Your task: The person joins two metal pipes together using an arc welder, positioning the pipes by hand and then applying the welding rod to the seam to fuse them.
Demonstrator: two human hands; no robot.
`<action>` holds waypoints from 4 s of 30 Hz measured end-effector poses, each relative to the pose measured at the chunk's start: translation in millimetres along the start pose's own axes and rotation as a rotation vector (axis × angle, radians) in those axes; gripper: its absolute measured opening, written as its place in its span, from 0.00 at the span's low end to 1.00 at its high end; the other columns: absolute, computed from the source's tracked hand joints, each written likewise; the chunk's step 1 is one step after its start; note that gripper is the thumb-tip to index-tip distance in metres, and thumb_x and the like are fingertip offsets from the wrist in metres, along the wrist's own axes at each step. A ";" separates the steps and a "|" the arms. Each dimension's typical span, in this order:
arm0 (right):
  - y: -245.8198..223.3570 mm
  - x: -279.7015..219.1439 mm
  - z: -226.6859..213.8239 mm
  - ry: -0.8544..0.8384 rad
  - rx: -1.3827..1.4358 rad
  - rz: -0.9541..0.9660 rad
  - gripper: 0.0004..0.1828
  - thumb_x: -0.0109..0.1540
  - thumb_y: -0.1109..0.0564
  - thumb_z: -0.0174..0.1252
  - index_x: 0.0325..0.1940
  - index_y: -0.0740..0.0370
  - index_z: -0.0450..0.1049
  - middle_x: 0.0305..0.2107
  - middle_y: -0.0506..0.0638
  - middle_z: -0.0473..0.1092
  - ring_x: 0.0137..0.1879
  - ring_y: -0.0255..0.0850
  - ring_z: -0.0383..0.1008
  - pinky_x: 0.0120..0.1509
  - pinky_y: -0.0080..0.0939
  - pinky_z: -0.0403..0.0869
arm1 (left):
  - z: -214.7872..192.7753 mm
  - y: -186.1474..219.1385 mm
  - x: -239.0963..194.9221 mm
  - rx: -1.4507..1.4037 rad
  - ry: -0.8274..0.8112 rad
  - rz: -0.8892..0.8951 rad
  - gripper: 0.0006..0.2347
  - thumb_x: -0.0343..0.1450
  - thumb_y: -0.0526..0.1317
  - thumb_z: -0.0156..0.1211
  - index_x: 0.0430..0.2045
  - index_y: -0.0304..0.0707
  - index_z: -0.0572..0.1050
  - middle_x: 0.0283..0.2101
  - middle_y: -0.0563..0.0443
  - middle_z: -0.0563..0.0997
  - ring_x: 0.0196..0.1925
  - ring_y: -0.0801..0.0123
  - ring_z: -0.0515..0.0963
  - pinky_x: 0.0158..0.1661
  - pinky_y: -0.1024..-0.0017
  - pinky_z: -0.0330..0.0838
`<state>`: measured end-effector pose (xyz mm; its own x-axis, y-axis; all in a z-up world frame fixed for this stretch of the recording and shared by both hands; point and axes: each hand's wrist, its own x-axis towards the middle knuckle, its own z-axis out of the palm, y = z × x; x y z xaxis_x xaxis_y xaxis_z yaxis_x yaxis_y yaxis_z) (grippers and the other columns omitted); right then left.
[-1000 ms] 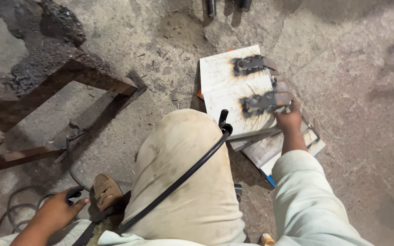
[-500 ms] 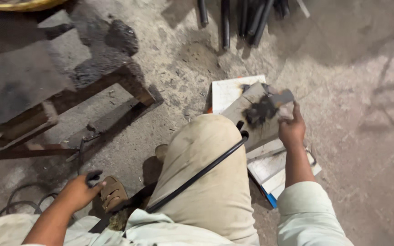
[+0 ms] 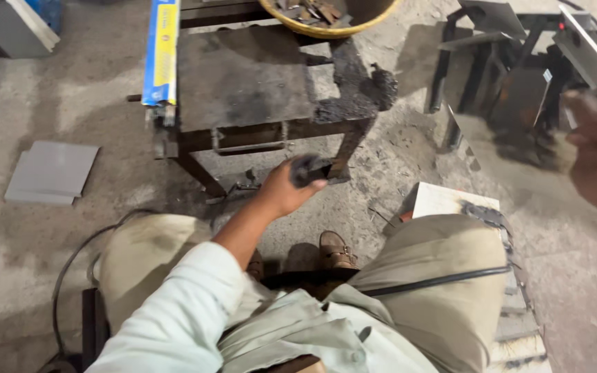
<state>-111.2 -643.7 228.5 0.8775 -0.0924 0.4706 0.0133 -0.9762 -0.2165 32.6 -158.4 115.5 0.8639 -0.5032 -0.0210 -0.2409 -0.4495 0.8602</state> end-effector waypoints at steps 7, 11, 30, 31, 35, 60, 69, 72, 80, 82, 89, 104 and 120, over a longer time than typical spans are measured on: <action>-1.5 31.8 -4.6 -0.062 0.563 0.219 0.12 0.83 0.56 0.47 0.59 0.70 0.69 0.43 0.61 0.73 0.47 0.42 0.77 0.55 0.41 0.78 | -42.6 64.2 16.9 -0.176 0.232 0.605 0.42 0.66 0.52 0.78 0.72 0.37 0.58 0.71 0.31 0.65 0.70 0.44 0.70 0.64 0.55 0.71; -67.3 48.5 -4.6 0.043 0.430 -0.052 0.13 0.81 0.55 0.50 0.56 0.71 0.71 0.47 0.59 0.72 0.53 0.42 0.78 0.62 0.42 0.78 | -85.9 86.7 -12.9 -0.346 -0.161 0.259 0.26 0.65 0.49 0.76 0.55 0.37 0.76 0.51 0.40 0.87 0.49 0.64 0.88 0.50 0.67 0.85; -196.5 -6.1 157.5 -0.002 1.237 0.678 0.33 0.65 0.67 0.58 0.75 0.67 0.62 0.43 0.60 0.78 0.38 0.40 0.78 0.45 0.38 0.79 | -231.9 105.5 123.4 0.784 0.123 0.443 0.19 0.62 0.38 0.71 0.48 0.39 0.79 0.46 0.37 0.83 0.48 0.46 0.81 0.49 0.54 0.74; -190.4 -4.3 163.8 0.026 1.297 0.708 0.33 0.65 0.67 0.58 0.75 0.66 0.62 0.41 0.58 0.78 0.36 0.39 0.78 0.43 0.37 0.79 | -225.1 103.7 137.0 0.836 0.098 0.375 0.20 0.60 0.37 0.70 0.47 0.40 0.79 0.47 0.38 0.82 0.49 0.45 0.81 0.48 0.53 0.74; -180.9 -4.1 171.9 0.023 1.214 0.689 0.32 0.65 0.66 0.58 0.75 0.67 0.62 0.42 0.59 0.78 0.37 0.38 0.78 0.43 0.37 0.78 | -208.3 88.3 173.9 0.907 -0.022 0.277 0.19 0.59 0.36 0.70 0.46 0.43 0.80 0.49 0.37 0.81 0.51 0.45 0.80 0.51 0.54 0.73; -174.4 -3.2 181.1 -0.001 1.395 0.852 0.32 0.65 0.65 0.58 0.74 0.62 0.63 0.40 0.55 0.78 0.33 0.38 0.76 0.40 0.38 0.77 | -228.7 97.7 40.7 0.914 -0.071 -0.176 0.27 0.75 0.29 0.50 0.69 0.64 0.65 0.51 0.46 0.81 0.44 0.60 0.82 0.47 0.64 0.78; -175.9 -15.5 172.5 -0.038 1.304 0.851 0.32 0.65 0.64 0.57 0.74 0.62 0.63 0.40 0.56 0.78 0.33 0.38 0.76 0.38 0.37 0.75 | -165.7 -48.5 50.0 1.075 -0.131 0.117 0.32 0.71 0.26 0.44 0.69 0.67 0.60 0.75 0.60 0.58 0.74 0.59 0.58 0.71 0.44 0.43; -178.9 -14.2 172.5 -0.042 1.276 0.843 0.32 0.65 0.64 0.58 0.74 0.63 0.64 0.40 0.56 0.78 0.33 0.37 0.76 0.38 0.37 0.75 | -161.3 -53.1 52.2 1.017 -0.187 0.070 0.27 0.73 0.36 0.44 0.68 0.71 0.59 0.75 0.66 0.54 0.76 0.61 0.52 0.71 0.42 0.36; -183.6 -10.0 177.0 -0.071 1.293 0.859 0.31 0.65 0.63 0.58 0.74 0.62 0.64 0.40 0.56 0.77 0.33 0.37 0.76 0.39 0.36 0.76 | -146.6 -74.8 62.9 0.938 -0.217 0.133 0.22 0.74 0.56 0.46 0.67 0.75 0.62 0.76 0.70 0.51 0.78 0.60 0.48 0.70 0.35 0.32; -182.6 -9.2 177.1 -0.082 1.264 0.863 0.31 0.65 0.64 0.57 0.74 0.61 0.64 0.40 0.56 0.77 0.33 0.37 0.76 0.38 0.37 0.76 | -148.0 -78.0 64.0 0.967 -0.221 0.117 0.22 0.74 0.57 0.46 0.66 0.77 0.61 0.76 0.72 0.51 0.78 0.62 0.47 0.71 0.38 0.31; -173.6 -13.0 180.6 -0.106 1.185 0.893 0.31 0.65 0.63 0.57 0.74 0.60 0.64 0.41 0.55 0.78 0.34 0.36 0.76 0.40 0.36 0.76 | -152.0 -55.5 57.6 1.005 -0.250 0.111 0.23 0.75 0.59 0.45 0.68 0.74 0.59 0.76 0.67 0.51 0.78 0.61 0.48 0.72 0.40 0.32; -378.3 -22.6 75.9 -0.815 1.608 0.056 0.36 0.68 0.69 0.49 0.80 0.66 0.48 0.47 0.60 0.76 0.53 0.53 0.80 0.61 0.60 0.80 | -196.9 -262.5 -333.2 0.292 1.036 -0.432 0.15 0.72 0.44 0.64 0.42 0.27 0.80 0.41 0.30 0.84 0.47 0.44 0.84 0.47 0.56 0.77; -538.0 -63.1 43.6 -1.811 1.404 -0.180 0.44 0.72 0.42 0.46 0.80 0.69 0.35 0.47 0.63 0.78 0.60 0.55 0.79 0.69 0.57 0.70 | -24.1 -351.4 -506.2 0.130 0.175 -1.631 0.17 0.70 0.43 0.64 0.52 0.39 0.79 0.59 0.40 0.80 0.59 0.50 0.81 0.55 0.54 0.77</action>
<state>-152.8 -104.1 278.0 0.1939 0.9432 -0.2697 -0.3790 -0.1816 -0.9074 -309.4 272.2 -163.9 0.2610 0.6148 -0.7443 0.8920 -0.4484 -0.0576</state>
